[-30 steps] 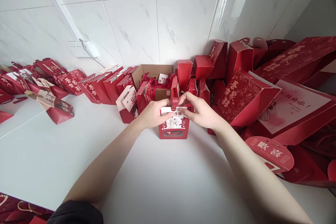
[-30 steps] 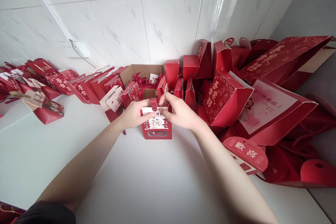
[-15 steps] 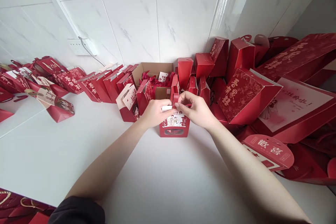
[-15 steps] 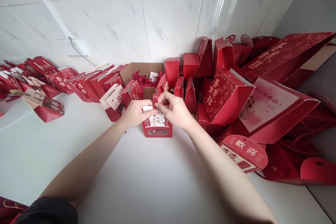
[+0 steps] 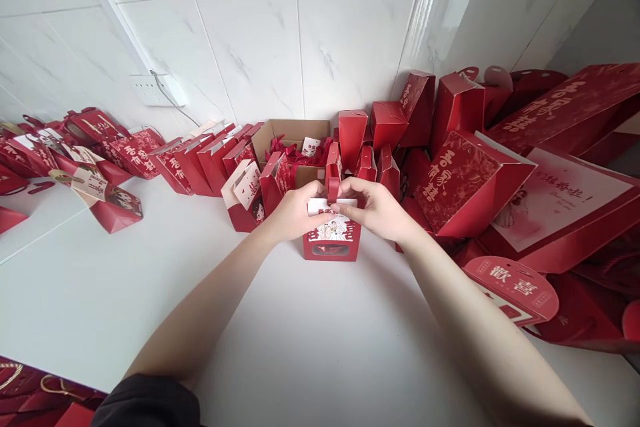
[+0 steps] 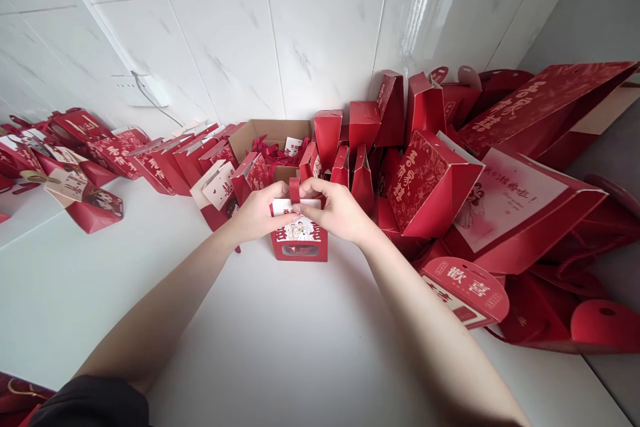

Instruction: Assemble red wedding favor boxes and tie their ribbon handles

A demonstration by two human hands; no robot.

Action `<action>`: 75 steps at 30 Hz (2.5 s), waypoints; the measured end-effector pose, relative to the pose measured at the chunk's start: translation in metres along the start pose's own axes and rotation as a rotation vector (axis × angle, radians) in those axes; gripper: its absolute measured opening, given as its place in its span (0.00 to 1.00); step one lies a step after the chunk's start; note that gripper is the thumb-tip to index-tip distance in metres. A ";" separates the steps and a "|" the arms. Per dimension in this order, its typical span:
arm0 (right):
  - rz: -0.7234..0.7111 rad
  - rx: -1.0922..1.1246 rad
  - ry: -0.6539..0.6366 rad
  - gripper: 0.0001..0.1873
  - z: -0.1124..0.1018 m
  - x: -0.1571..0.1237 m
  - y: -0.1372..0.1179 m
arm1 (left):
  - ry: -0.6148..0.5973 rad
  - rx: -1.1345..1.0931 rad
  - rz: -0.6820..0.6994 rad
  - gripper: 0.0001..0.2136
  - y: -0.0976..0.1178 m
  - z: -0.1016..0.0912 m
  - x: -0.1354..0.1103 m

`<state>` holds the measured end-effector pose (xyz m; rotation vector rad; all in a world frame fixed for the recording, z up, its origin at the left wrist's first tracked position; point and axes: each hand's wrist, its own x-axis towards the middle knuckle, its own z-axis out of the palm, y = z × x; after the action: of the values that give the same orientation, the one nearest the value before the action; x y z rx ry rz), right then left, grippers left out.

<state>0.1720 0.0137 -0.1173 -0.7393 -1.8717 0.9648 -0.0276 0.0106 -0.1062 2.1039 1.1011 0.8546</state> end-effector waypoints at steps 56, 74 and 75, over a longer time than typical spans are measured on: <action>-0.343 -0.375 0.525 0.08 0.056 -0.009 0.061 | 0.303 0.180 0.120 0.22 -0.026 0.009 0.009; -0.212 -0.192 0.589 0.10 0.057 -0.010 0.047 | 0.247 0.120 0.099 0.20 -0.024 0.007 0.006; -0.170 -0.164 0.588 0.10 0.056 -0.009 0.044 | 0.230 0.111 0.103 0.19 -0.024 0.007 0.005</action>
<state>0.1305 0.0110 -0.1757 -0.8367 -1.4689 0.4220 -0.0313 0.0244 -0.1266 2.2103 1.1882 1.1312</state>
